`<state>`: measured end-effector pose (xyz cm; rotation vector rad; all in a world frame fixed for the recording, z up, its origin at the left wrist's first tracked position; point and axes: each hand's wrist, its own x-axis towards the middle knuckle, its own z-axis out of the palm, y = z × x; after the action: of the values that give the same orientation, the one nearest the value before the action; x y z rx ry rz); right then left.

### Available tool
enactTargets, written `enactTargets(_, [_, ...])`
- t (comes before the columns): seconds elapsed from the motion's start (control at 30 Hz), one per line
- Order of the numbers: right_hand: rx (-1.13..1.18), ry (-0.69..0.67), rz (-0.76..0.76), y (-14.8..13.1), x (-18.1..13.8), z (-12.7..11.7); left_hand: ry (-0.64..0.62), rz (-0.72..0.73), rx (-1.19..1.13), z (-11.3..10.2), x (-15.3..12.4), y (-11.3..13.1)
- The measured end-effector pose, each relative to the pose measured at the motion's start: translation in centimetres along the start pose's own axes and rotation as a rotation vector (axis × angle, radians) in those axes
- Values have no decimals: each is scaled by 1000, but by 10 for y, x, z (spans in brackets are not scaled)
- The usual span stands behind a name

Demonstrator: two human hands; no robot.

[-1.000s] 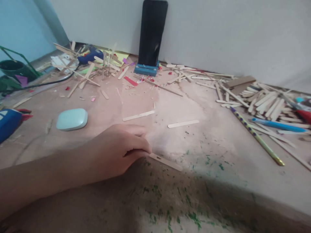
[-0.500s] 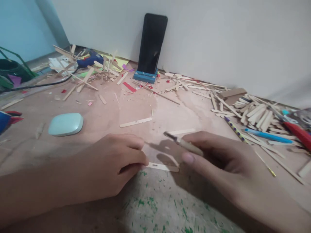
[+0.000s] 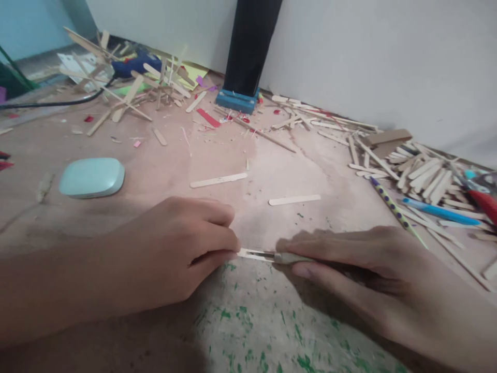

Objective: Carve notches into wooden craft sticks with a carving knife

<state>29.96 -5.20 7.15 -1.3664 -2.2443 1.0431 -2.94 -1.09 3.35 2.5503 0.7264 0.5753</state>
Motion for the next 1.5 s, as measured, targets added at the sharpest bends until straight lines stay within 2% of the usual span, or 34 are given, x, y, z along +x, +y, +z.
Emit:
enactTargets(0.17, [27, 10, 82, 4, 3, 0, 4, 9, 22, 2, -1, 0])
enactTargets(0.33, [66, 158, 130, 14, 5, 1, -9, 34, 85, 2, 3, -3])
enactTargets(0.5, [130, 213, 151, 20, 2, 5, 1, 19, 101, 1, 4, -6])
enactTargets(0.7, [180, 160, 199, 12, 2, 5, -2, -41, 74, 0, -1, -6])
enactTargets(0.87, [127, 80, 194, 9, 4, 1, 5, -19, 93, 0, 0, -4])
enactTargets(1.1, [116, 34, 107, 4, 4, 5, 56, 5, 133, 4, 1, -1])
enactTargets(1.37, [132, 31, 46, 8, 2, 7, 17, -24, 109, 1, -4, -2])
enactTargets(1.5, [49, 34, -11, 8, 0, 6, -11, -26, 75, 0, -3, 0])
